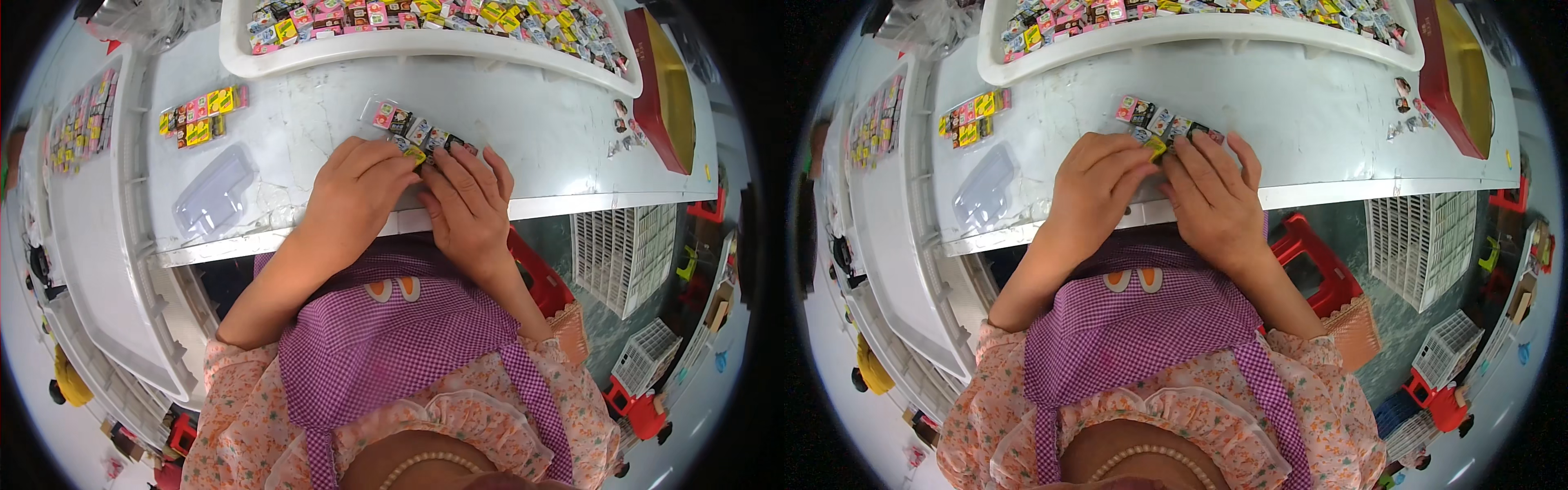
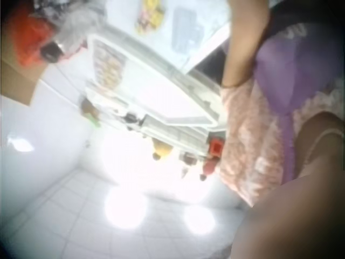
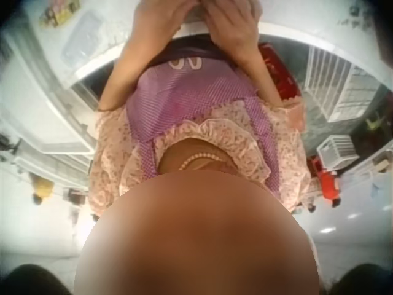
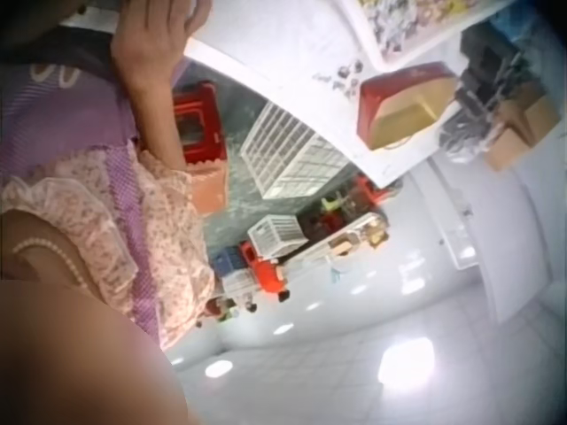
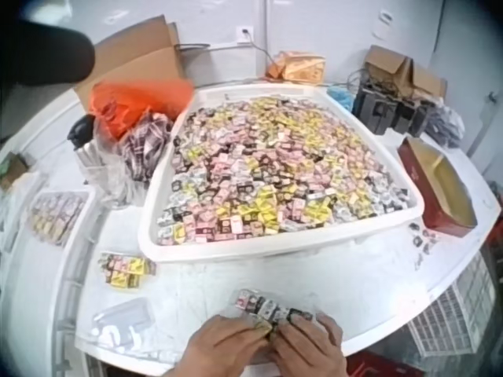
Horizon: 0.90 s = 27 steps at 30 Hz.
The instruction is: Sorting and arranging small toy parts onto a sheet for packaging.
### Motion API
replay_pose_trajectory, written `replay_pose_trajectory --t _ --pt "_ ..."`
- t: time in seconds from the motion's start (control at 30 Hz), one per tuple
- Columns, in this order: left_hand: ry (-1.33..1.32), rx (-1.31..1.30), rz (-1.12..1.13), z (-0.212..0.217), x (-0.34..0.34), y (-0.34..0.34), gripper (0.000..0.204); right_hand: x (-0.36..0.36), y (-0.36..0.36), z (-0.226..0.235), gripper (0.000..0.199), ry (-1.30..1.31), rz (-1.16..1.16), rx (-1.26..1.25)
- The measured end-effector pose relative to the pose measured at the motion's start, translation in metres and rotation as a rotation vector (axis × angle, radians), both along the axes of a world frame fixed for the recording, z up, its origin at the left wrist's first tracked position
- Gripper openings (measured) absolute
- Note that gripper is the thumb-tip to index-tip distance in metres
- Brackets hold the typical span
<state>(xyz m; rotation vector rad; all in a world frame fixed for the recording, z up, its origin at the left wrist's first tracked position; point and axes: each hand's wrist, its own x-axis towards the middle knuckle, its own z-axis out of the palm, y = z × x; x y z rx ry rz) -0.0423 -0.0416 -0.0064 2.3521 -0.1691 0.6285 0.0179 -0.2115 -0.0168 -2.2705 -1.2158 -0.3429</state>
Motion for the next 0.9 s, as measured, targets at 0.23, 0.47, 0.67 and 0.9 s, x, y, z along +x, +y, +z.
replay_pose_trajectory --t 0.23,0.47,0.67,0.9 --pt "0.082 0.087 0.030 0.005 -0.006 -0.002 0.025 0.001 0.002 -0.002 0.027 0.000 0.019 0.012" --pt "0.047 0.270 0.009 0.003 -0.003 0.000 0.032 0.001 0.000 -0.005 0.031 0.044 0.016 0.082" --pt "0.091 0.351 -0.027 0.002 -0.007 0.001 0.036 0.002 -0.002 -0.003 0.036 0.014 0.050 0.013" --pt "0.156 0.271 -0.036 0.006 -0.012 0.009 0.045 0.016 -0.029 0.014 0.038 0.196 -0.065 0.185"
